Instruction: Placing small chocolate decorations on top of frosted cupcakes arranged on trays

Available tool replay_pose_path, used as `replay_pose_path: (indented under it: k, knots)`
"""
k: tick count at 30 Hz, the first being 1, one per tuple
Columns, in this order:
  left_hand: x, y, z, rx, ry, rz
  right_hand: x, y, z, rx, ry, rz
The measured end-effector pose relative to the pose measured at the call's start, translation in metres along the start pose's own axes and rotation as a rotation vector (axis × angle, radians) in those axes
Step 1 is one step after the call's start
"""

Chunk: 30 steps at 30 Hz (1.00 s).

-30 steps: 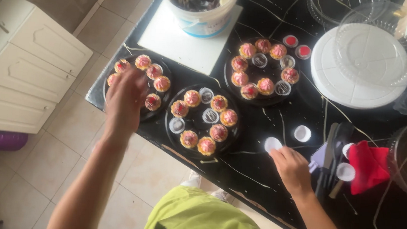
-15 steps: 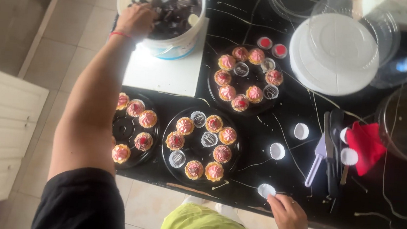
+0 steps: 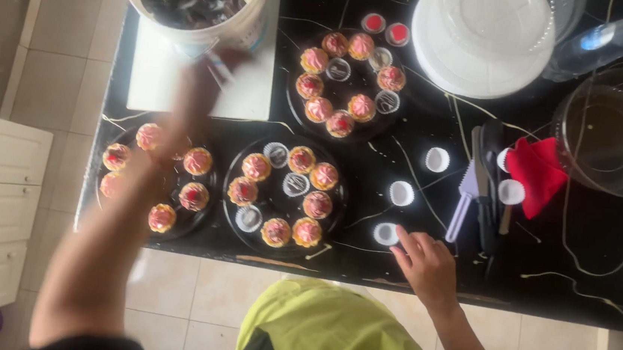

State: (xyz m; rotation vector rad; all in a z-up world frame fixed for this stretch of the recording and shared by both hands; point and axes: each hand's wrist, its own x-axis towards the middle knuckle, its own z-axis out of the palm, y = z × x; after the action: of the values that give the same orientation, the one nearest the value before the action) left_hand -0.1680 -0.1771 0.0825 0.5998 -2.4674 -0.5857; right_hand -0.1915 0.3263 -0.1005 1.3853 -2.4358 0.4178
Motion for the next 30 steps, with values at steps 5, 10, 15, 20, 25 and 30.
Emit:
replay_pose_path:
  k: [5, 10, 15, 20, 25, 30]
  knots:
    - [-0.193, 0.114, 0.063, -1.252, -0.701, -0.457, 0.046, -0.027, -0.059, 0.282, 0.131, -0.014]
    - [-0.283, 0.141, 0.157, -0.896, -0.846, -0.738, 0.024, -0.015, -0.044, 0.342, -0.024, -0.076]
    - [-0.302, 0.151, 0.163, -0.763, -0.805, -0.613, 0.01, 0.0, -0.051, 0.421, -0.252, -0.084]
    - [-0.317, 0.161, 0.178, -0.786, -0.727, -0.63, 0.01, 0.012, -0.045, 0.537, -0.394, -0.008]
    - [-0.319, 0.153, 0.171, -0.621, -0.537, -0.327, 0.016, 0.039, -0.019, 0.449, -0.294, 0.042]
    - [-0.306, 0.163, 0.156, -0.362, -0.573, -0.154, 0.022, 0.047, 0.005, 0.24, -0.245, -0.074]
